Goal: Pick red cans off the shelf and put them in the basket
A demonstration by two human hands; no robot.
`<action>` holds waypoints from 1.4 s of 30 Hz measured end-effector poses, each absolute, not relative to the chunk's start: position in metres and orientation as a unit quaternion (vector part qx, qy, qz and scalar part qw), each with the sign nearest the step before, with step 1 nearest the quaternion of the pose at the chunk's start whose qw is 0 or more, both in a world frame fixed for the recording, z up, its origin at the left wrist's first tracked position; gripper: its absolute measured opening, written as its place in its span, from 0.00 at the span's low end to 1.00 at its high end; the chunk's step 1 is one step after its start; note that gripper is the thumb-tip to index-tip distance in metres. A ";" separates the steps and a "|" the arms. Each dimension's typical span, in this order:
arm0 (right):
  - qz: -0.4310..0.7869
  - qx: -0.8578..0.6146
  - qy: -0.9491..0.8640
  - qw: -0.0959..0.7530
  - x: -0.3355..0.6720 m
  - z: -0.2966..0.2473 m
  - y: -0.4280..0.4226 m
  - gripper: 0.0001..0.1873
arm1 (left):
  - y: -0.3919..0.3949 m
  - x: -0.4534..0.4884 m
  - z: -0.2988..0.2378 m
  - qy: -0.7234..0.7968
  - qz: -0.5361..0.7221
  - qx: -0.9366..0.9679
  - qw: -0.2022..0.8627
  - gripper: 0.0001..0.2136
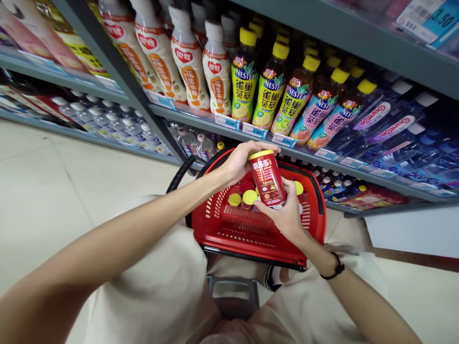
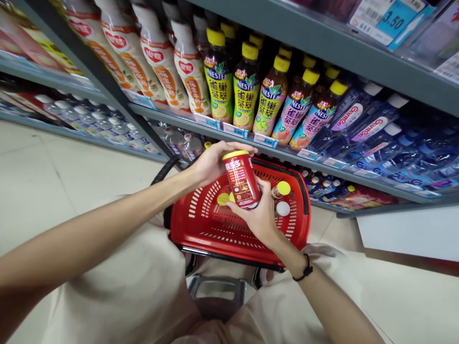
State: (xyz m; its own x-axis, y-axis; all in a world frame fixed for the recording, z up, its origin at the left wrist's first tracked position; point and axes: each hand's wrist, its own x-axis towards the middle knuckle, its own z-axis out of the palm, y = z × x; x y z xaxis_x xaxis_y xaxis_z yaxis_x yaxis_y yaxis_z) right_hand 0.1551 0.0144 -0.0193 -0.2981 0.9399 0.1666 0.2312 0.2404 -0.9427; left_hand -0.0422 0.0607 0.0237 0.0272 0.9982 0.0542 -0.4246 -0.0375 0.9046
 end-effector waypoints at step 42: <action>0.585 -0.386 -0.606 0.378 0.153 -0.024 0.033 0.36 | 0.037 -0.041 0.043 0.285 0.549 0.613 0.492 0.25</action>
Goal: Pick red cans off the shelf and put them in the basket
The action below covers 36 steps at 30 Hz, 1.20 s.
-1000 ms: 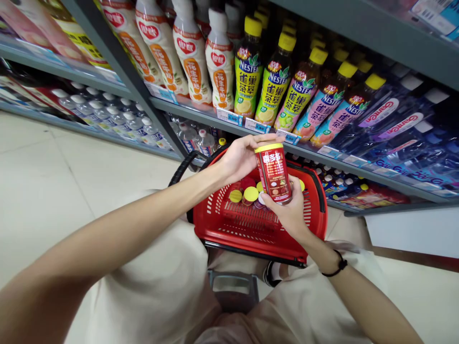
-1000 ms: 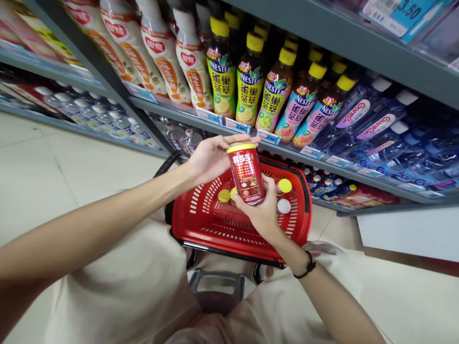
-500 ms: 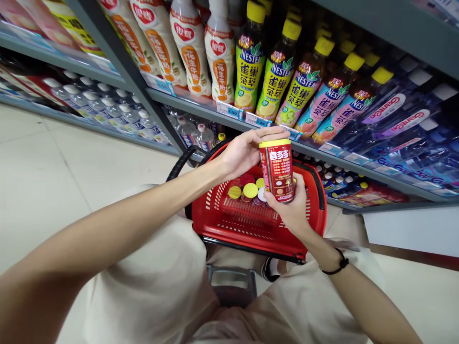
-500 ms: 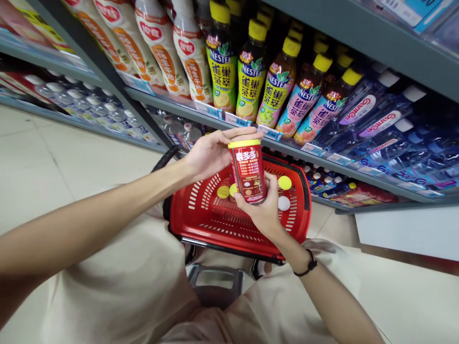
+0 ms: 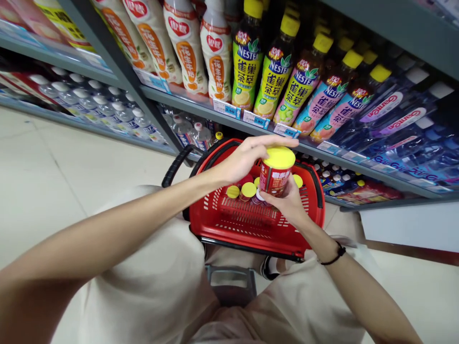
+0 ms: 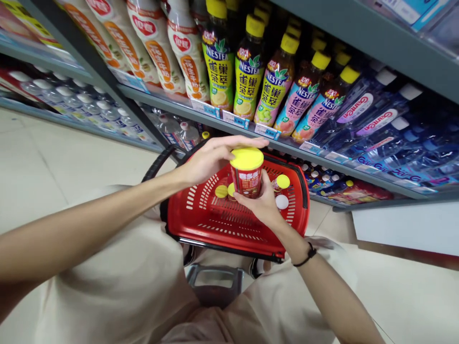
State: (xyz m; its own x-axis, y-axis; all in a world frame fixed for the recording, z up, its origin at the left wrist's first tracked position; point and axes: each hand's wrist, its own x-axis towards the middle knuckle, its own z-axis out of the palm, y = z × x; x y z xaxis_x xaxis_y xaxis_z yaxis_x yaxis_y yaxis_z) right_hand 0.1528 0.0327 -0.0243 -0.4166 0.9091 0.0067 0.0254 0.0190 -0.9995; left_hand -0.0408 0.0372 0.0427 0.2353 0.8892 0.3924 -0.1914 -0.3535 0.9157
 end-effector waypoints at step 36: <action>0.844 -0.322 -0.370 0.218 0.168 0.014 0.047 0.39 | 0.041 -0.038 0.029 0.437 0.503 0.660 0.347 0.20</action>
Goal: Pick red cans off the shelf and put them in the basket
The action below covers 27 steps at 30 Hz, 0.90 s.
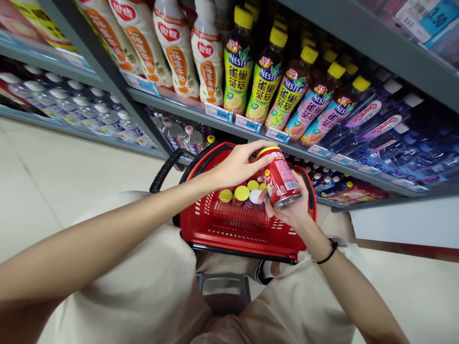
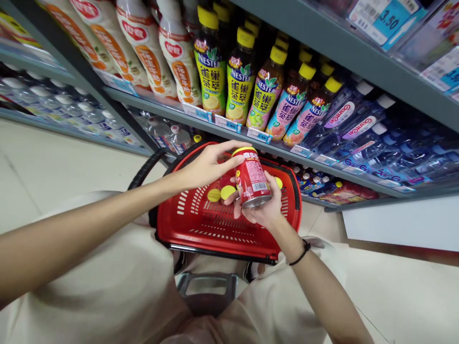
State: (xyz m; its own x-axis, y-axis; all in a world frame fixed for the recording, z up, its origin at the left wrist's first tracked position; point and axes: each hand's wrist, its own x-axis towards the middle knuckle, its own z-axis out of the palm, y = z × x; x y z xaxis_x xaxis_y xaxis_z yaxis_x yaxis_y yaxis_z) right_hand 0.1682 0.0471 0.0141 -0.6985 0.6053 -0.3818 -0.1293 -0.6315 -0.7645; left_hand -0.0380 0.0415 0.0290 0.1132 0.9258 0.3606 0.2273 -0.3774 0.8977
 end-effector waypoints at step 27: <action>0.802 -0.465 -0.353 0.126 0.159 0.018 0.055 0.35 | 0.062 -0.012 -0.016 0.590 0.455 0.330 0.579 0.20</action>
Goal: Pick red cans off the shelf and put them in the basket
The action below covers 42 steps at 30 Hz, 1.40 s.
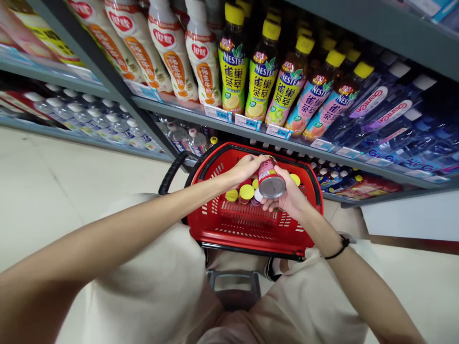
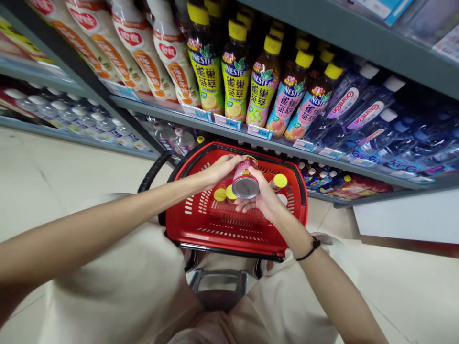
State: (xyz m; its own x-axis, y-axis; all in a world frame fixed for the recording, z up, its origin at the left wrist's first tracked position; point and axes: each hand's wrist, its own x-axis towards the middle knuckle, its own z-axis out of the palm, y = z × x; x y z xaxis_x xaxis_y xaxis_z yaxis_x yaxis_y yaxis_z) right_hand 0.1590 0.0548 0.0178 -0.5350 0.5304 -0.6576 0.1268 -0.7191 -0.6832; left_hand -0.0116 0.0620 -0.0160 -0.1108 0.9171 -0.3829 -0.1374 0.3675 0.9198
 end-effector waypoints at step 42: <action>0.146 -0.373 -0.906 -0.140 0.194 -0.005 0.064 0.28 | 0.080 -0.052 -0.142 0.546 -0.298 0.758 0.196 0.44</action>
State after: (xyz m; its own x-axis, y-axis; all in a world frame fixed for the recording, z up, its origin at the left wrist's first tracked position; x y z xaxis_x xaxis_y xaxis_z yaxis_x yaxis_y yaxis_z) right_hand 0.1942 0.0637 -0.0054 -0.6828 0.6342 -0.3627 0.7160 0.6796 -0.1596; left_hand -0.0519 0.0797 -0.1424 0.2269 0.7108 -0.6658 0.9442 -0.3281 -0.0285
